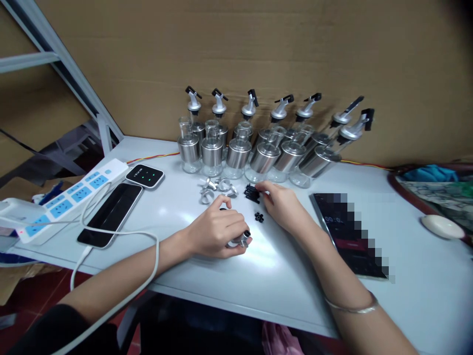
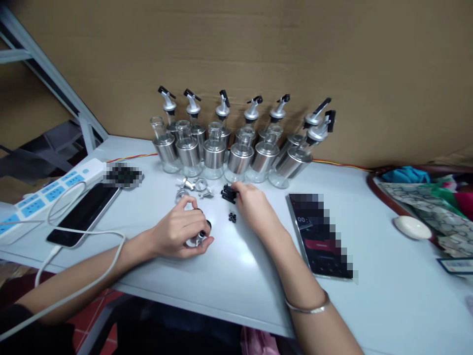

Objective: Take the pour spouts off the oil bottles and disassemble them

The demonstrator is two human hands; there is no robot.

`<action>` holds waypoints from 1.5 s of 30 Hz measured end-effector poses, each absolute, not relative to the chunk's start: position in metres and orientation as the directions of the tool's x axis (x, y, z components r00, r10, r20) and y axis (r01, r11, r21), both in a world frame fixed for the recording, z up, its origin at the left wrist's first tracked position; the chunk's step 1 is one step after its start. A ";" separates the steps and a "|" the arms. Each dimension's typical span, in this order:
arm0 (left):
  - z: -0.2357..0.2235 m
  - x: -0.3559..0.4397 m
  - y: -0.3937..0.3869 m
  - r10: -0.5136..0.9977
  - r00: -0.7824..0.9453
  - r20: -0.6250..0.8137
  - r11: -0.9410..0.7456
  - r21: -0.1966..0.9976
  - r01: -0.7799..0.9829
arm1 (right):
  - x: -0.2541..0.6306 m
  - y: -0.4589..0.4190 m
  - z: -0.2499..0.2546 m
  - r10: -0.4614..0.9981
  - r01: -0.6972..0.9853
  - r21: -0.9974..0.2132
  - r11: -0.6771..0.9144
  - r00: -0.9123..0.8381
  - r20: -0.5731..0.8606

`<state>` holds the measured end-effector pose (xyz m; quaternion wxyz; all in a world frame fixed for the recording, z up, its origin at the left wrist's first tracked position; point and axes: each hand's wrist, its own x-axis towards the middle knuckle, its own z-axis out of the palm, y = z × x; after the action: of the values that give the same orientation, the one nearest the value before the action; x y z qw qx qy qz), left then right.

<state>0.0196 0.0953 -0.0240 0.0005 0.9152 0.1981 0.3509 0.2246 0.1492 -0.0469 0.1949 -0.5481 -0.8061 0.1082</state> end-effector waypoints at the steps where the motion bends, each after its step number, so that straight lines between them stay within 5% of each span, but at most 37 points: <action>1: -0.024 0.020 0.095 0.361 0.674 0.644 -0.922 0.138 0.362 | 0.225 0.150 -0.049 0.916 0.821 -0.408 0.400 -0.337 0.219; 11: -0.021 0.019 0.095 0.372 0.678 0.634 -0.915 0.127 0.383 | 0.228 0.155 -0.058 0.815 0.772 -0.305 0.557 -0.437 0.381; 45: -0.022 0.018 0.095 0.380 0.704 0.600 -0.912 0.116 0.393 | 0.226 0.145 -0.039 0.851 0.791 -0.315 0.525 -0.475 0.224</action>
<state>0.0184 0.0954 -0.0221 -0.0101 0.9230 0.2094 0.3226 0.2261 0.1448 -0.0390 0.1783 -0.4803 -0.8547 0.0839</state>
